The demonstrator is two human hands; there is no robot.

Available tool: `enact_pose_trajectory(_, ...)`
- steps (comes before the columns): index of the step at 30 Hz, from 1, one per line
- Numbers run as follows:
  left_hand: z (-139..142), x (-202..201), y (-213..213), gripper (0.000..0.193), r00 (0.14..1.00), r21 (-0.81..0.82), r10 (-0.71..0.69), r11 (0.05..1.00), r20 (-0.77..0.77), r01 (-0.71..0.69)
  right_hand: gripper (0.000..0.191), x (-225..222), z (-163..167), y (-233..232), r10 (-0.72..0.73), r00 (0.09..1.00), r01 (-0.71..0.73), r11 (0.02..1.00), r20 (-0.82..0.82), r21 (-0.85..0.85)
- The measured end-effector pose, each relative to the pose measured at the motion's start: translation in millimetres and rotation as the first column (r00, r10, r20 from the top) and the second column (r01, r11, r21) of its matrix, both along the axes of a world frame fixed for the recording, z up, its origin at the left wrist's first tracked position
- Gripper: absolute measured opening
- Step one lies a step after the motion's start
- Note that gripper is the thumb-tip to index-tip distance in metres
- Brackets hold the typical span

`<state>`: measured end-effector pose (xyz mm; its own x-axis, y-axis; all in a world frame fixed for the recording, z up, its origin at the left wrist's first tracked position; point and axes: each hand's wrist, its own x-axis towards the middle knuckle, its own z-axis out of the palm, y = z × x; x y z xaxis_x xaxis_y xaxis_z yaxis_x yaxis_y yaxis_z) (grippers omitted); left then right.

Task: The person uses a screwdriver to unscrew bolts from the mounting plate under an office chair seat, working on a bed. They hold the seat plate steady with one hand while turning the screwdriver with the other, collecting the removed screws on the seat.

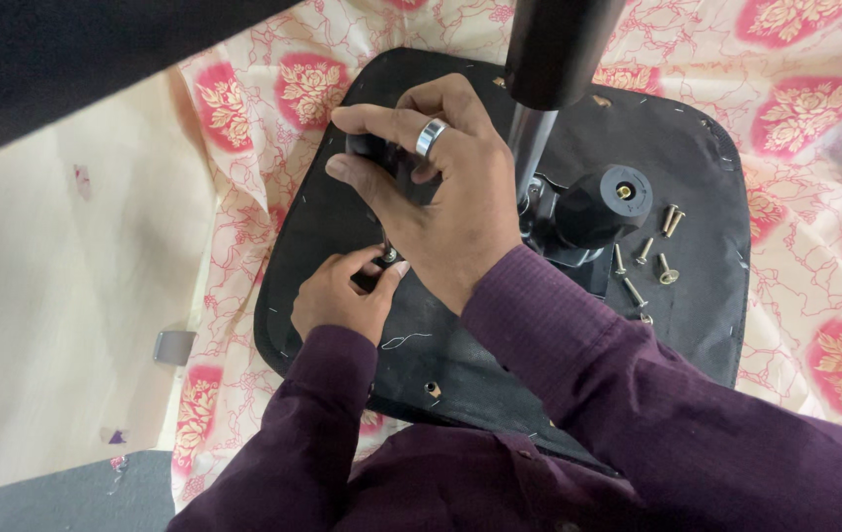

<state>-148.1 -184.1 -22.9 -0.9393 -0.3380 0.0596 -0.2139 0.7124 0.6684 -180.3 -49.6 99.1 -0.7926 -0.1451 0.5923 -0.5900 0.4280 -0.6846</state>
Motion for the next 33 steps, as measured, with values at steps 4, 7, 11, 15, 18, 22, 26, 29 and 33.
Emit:
enact_pose_trajectory(4, -1, -1, 0, 0.029, 1.0, -0.015, -0.017, 1.0, -0.019, 0.016, 0.029, 2, 0, 0, 0.025, 1.0, -0.025, 0.999, 0.003, -0.025)
enact_pose_trajectory(7, -2, -1, 0, 0.028, 0.999, -0.022, -0.007, 1.0, -0.049, 0.006, 0.027, 1, 2, 0, 0.055, 0.998, -0.056, 0.997, -0.015, -0.043)
enact_pose_trajectory(11, 0, 1, -1, 0.028, 0.999, -0.013, -0.011, 1.0, -0.047, 0.01, 0.032, -2, 4, -1, 0.065, 0.997, -0.064, 0.998, 0.047, -0.026)
enact_pose_trajectory(15, 1, 0, 1, 0.027, 0.999, 0.014, -0.007, 1.0, -0.047, 0.008, 0.032, -2, 4, -1, 0.083, 0.996, -0.082, 0.996, 0.012, -0.039)
enact_pose_trajectory(18, 2, 1, 0, 0.028, 1.0, 0.005, 0.0, 1.0, -0.02, 0.0, 0.028, -3, 3, -2, 0.046, 0.999, -0.046, 0.999, -0.012, -0.002)
enact_pose_trajectory(22, 2, 0, 2, 0.029, 1.0, 0.017, -0.002, 1.0, -0.014, 0.002, 0.024, -3, 2, -2, 0.065, 0.997, -0.067, 0.995, -0.03, -0.077)
enact_pose_trajectory(26, 3, 0, 2, 0.029, 1.0, -0.02, -0.003, 1.0, -0.014, 0.002, 0.023, -4, 5, 1, 0.076, 0.995, -0.078, 0.996, -0.061, -0.046)
enact_pose_trajectory(29, 3, -1, 2, 0.03, 1.0, -0.048, -0.003, 0.999, -0.002, 0.003, 0.027, -4, 8, 4, 0.073, 0.997, -0.074, 0.997, -0.024, -0.028)
enact_pose_trajectory(33, 2, 0, 1, 0.03, 1.0, -0.064, -0.016, 0.998, -0.023, 0.015, 0.03, -2, 10, 6, 0.071, 0.992, -0.064, 0.996, 0.109, -0.064)
